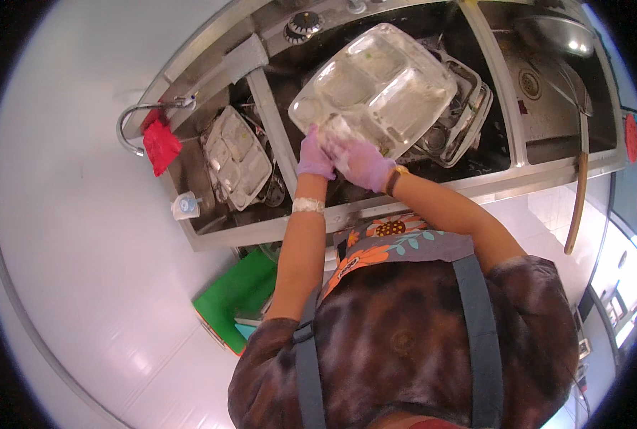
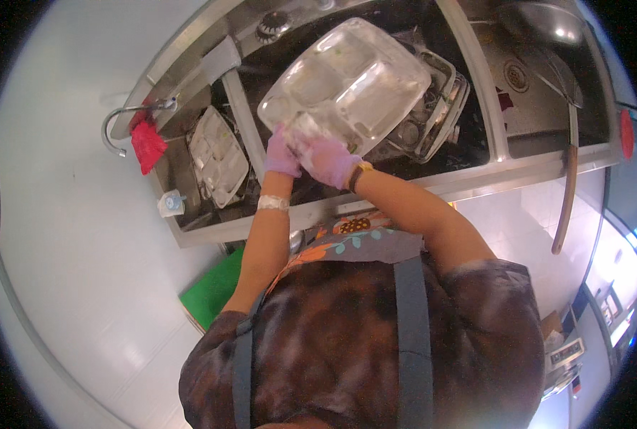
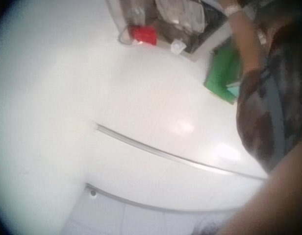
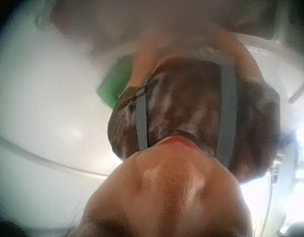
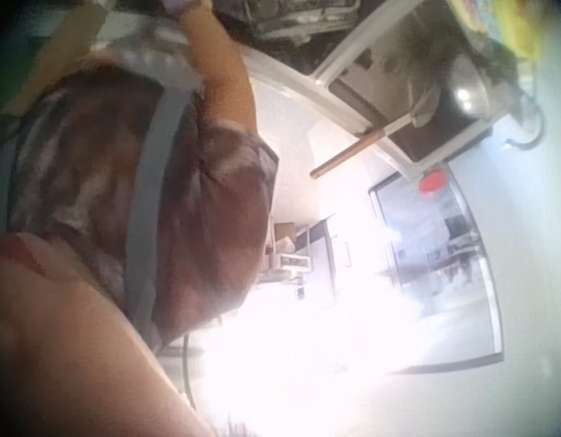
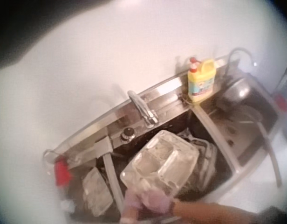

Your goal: The person washes several metal trays and a small bowl by hand in a sink using a sponge. They scrub the front and back of each item before placing them back into the basin.

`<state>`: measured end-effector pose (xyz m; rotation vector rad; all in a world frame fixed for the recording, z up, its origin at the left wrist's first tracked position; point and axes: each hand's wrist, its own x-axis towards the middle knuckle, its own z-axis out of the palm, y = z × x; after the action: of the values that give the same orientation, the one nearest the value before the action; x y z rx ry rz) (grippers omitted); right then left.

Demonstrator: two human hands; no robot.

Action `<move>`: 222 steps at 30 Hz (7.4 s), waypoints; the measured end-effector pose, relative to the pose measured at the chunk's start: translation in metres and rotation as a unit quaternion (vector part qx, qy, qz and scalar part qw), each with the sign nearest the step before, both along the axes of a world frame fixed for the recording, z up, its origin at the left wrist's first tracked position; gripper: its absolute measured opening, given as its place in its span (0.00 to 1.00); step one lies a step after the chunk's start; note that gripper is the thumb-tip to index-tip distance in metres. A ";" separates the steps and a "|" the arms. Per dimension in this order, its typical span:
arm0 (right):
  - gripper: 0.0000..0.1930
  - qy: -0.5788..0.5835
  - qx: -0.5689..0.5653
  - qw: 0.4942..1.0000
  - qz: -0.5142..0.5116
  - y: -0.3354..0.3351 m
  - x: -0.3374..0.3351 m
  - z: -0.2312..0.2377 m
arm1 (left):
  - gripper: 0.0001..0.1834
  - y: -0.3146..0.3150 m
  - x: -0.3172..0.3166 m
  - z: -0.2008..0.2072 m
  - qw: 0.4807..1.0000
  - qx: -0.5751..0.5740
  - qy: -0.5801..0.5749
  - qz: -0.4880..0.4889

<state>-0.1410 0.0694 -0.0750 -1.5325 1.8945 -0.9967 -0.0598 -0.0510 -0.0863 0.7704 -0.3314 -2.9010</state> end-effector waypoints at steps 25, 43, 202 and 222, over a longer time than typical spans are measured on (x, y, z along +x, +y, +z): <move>0.12 0.163 0.022 0.981 -0.104 0.065 -0.009 0.011 | 0.17 0.058 -0.009 -0.016 0.752 -0.530 -0.366 -0.142; 0.23 0.380 0.200 0.890 -0.153 0.050 -0.105 -0.083 | 0.20 0.059 0.038 0.014 0.542 -0.797 -0.217 -0.153; 0.21 -0.093 0.332 0.801 -0.489 0.114 -0.178 -0.033 | 0.05 0.175 -0.116 -0.100 0.917 0.034 -0.377 -0.128; 0.12 -0.217 0.036 0.815 -0.536 0.168 -0.132 0.149 | 0.11 0.192 -0.103 -0.024 0.942 0.296 -0.155 -0.024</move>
<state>-0.2733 0.2375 0.0736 0.0072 2.3404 -1.5006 -0.1628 0.1408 -0.1100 1.3175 0.5383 -2.9307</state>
